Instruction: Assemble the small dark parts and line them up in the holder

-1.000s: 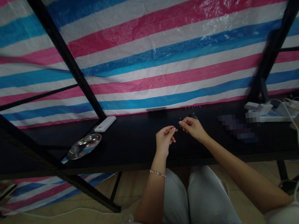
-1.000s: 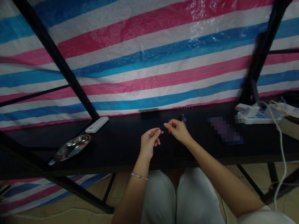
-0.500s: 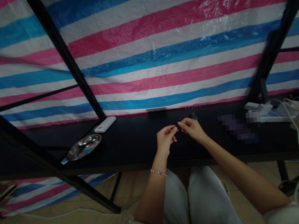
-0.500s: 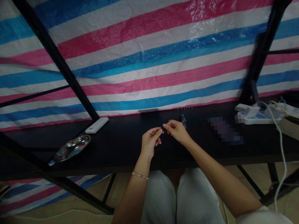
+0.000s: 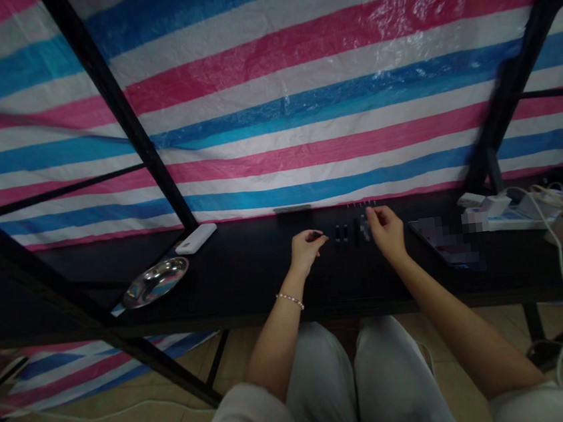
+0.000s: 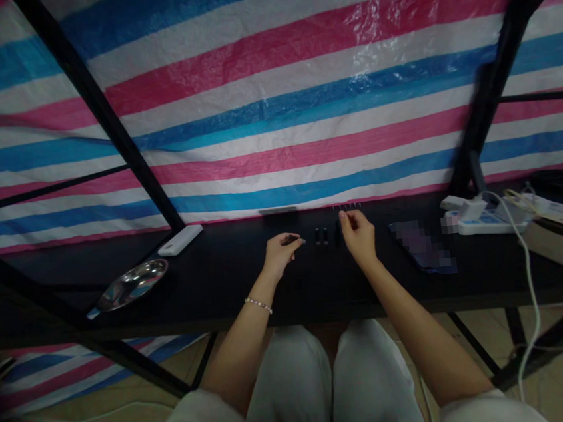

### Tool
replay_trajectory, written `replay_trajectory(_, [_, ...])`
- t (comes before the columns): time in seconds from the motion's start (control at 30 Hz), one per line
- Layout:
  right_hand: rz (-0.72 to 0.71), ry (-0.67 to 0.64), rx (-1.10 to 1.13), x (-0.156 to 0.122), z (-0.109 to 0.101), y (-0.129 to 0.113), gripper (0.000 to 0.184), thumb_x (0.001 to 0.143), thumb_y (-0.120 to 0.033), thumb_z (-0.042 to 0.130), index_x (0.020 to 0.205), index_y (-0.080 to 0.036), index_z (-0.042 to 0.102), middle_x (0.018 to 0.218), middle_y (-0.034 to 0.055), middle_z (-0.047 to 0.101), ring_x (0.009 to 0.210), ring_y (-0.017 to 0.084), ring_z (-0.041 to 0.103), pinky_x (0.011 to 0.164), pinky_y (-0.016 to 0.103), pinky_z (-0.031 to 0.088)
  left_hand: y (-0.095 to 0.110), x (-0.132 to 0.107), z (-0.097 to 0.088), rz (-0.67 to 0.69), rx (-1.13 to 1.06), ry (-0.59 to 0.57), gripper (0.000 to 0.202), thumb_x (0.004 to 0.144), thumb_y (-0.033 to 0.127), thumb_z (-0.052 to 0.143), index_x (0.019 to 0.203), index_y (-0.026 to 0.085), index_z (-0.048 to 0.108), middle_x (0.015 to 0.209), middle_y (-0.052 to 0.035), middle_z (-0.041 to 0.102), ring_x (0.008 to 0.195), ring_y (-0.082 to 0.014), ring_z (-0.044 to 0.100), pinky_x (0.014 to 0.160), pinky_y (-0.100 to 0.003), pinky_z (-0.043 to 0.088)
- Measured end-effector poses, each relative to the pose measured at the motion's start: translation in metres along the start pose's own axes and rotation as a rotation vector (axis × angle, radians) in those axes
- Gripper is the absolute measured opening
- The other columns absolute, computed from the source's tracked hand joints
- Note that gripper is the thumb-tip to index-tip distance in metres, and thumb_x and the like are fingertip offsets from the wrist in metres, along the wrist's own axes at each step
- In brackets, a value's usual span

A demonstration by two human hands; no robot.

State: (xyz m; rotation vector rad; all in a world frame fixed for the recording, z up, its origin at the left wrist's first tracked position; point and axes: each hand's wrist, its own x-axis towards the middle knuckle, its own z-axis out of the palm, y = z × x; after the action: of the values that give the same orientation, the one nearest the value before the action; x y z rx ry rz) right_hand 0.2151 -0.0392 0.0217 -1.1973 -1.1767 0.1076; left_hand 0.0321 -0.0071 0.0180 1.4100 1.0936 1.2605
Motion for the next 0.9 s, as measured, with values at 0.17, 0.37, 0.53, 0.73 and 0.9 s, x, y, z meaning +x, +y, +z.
replay_trajectory(0.17, [-0.064,0.117,-0.186,0.004,-0.011,0.03,0.032,0.081,-0.046,0.042,0.076,-0.017,0.055,0.065,0.0031,0.055,0.06,0.015,0.052,0.058,0.027,0.041,-0.014,0.032,0.002,0.008,0.285,-0.083,0.008,0.056,0.01,0.065,0.063,0.011,0.064,0.05,0.0016,0.053,0.039,-0.0055,0.044,0.039,-0.016,0.031])
replay_trajectory(0.37, [-0.124,0.021,-0.335,-0.001,-0.011,0.039,0.027,0.082,-0.038,0.04,0.079,-0.017,0.055,0.071,0.0064,0.058,0.065,0.018,0.054,0.061,0.03,0.042,-0.021,0.049,0.011,0.044,0.449,-0.12,0.008,0.055,0.008,0.065,0.053,0.013,0.059,0.045,0.0029,0.05,0.039,-0.006,0.042,0.043,-0.018,0.03])
replay_trajectory(0.53, [-0.093,-0.042,-0.435,-0.004,-0.013,0.041,0.022,0.08,-0.032,0.041,0.083,-0.016,0.056,0.076,0.0092,0.061,0.069,0.02,0.056,0.063,0.031,0.042,-0.029,0.055,0.017,0.053,0.509,-0.134,0.013,0.058,0.011,0.064,0.05,0.014,0.054,0.043,0.0039,0.046,0.039,-0.0062,0.043,0.042,-0.018,0.029])
replay_trajectory(0.73, [-0.003,-0.112,-0.533,-0.007,-0.014,0.046,0.022,0.075,-0.023,0.042,0.091,-0.015,0.055,0.081,0.0082,0.061,0.075,0.019,0.056,0.068,0.03,0.041,-0.031,0.052,0.022,0.009,0.602,-0.199,0.015,0.061,0.015,0.063,0.051,0.013,0.052,0.044,0.0046,0.046,0.04,-0.0069,0.046,0.045,-0.018,0.035])
replay_trajectory(0.9, [0.08,-0.223,-0.602,-0.007,-0.014,0.046,0.025,0.072,-0.023,0.046,0.094,-0.016,0.053,0.081,0.0054,0.06,0.078,0.019,0.056,0.066,0.028,0.04,-0.03,0.051,0.024,-0.037,0.641,-0.208,0.01,0.062,0.016,0.063,0.056,0.013,0.055,0.046,0.0039,0.049,0.04,-0.0077,0.049,0.047,-0.019,0.038])
